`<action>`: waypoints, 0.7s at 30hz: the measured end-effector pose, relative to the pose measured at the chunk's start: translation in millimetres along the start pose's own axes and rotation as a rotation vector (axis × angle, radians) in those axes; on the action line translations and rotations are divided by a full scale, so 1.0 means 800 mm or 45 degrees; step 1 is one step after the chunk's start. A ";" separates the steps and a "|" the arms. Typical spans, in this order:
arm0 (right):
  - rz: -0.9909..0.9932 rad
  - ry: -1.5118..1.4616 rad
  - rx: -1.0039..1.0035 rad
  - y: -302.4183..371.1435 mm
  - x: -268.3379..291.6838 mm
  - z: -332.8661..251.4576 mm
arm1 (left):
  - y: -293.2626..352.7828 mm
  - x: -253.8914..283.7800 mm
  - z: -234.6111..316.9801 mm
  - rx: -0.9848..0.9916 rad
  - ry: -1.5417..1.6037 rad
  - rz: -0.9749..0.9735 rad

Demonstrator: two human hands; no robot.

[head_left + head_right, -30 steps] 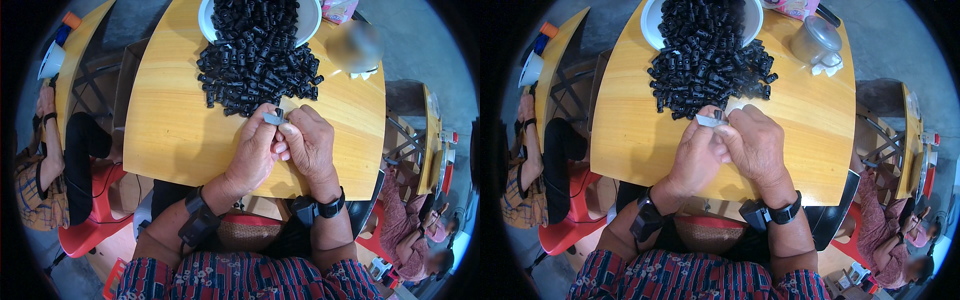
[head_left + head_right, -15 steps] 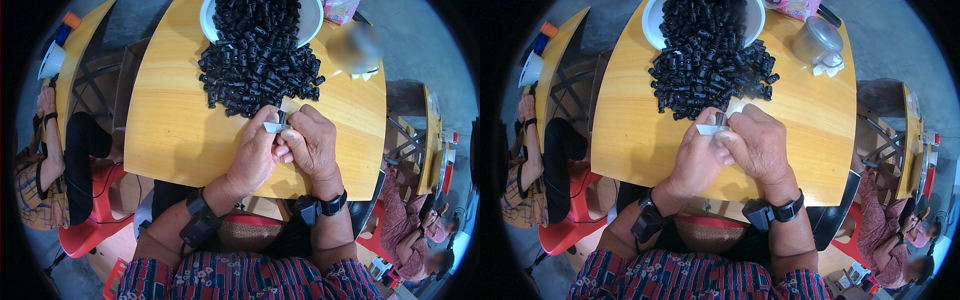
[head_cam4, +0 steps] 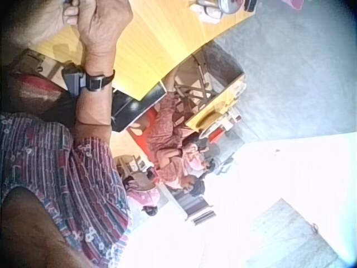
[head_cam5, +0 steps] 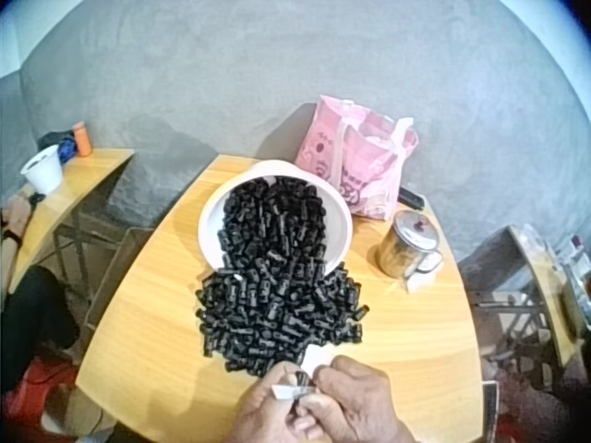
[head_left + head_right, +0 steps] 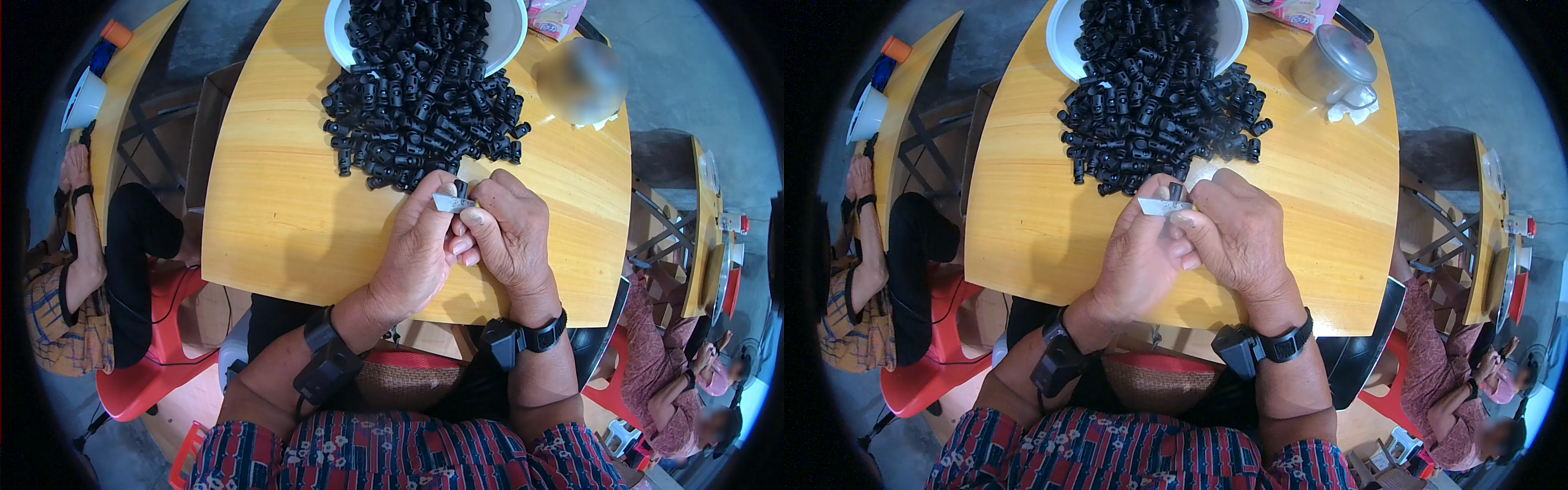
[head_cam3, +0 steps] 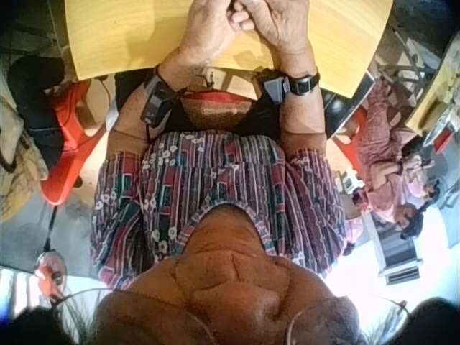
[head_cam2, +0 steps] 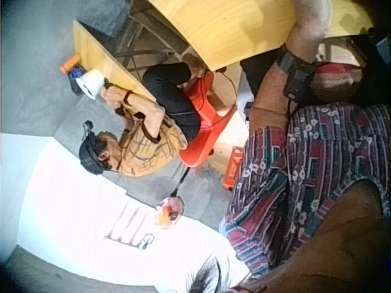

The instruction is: Removing excess material or flash from small black plastic molded parts using a craft knife.

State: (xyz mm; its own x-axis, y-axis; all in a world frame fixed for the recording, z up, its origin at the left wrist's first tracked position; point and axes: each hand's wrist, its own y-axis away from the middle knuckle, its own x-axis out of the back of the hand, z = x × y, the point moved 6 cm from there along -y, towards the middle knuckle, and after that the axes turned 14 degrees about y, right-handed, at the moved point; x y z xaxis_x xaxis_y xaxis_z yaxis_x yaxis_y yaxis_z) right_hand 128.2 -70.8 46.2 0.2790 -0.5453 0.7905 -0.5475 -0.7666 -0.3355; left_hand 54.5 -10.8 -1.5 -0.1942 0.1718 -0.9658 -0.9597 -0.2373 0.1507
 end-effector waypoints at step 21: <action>-0.024 0.008 0.033 0.000 0.000 0.000 | 0.001 0.001 0.000 0.018 -0.027 0.005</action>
State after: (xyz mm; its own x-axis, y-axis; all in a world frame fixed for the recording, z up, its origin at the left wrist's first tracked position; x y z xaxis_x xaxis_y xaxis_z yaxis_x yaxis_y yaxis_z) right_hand 128.0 -70.6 46.4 0.2844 -0.5286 0.7998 -0.5217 -0.7852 -0.3334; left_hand 53.3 -11.2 -1.8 -0.2022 0.1912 -0.9605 -0.9616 -0.2245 0.1577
